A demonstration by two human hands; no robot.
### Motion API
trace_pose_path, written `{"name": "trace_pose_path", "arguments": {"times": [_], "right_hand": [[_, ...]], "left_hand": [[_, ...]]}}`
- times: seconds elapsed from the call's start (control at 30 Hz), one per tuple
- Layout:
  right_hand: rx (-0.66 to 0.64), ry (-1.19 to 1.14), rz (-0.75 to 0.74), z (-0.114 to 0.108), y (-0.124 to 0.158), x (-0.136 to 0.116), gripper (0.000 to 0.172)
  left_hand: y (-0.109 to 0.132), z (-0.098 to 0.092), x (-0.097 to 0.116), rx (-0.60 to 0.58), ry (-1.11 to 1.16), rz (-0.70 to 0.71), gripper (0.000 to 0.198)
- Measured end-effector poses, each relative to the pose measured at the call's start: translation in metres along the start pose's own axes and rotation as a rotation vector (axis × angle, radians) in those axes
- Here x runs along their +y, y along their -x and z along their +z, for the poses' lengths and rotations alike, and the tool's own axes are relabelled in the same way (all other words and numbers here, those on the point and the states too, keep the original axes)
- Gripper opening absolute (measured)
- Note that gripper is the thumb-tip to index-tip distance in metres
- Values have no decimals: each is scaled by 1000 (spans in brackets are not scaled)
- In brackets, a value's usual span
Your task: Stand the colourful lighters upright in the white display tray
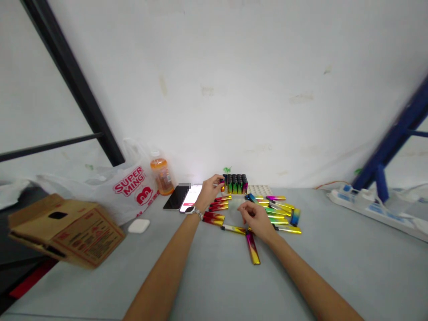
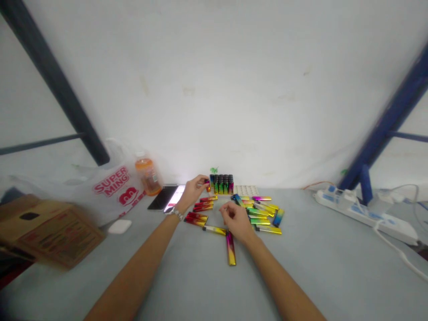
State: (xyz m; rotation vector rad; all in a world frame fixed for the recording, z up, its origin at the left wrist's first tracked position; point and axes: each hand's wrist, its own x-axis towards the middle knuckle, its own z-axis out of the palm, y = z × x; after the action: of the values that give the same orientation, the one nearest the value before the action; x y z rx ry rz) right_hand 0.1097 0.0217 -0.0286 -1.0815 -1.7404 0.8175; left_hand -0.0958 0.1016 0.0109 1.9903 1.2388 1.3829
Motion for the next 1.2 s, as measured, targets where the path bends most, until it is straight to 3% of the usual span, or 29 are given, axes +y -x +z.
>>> {"name": "trace_pose_path", "arguments": {"times": [0.2,0.67,0.8,1.2], "right_hand": [[-20,-20,13,0,0,1,23],[-33,-10,19,-1,-1,-1,23],[-35,-20,28,-1,-1,0,22],[-30,8,22,-2,0,-3,20]], "left_hand": [[-28,4,-8,-66,4,10,15],[-49,8,-31,-157,-91,76,16],[-45,9,-32,-143,-227,159,15],[-17,14,-18,-83,-726,270,39]]}}
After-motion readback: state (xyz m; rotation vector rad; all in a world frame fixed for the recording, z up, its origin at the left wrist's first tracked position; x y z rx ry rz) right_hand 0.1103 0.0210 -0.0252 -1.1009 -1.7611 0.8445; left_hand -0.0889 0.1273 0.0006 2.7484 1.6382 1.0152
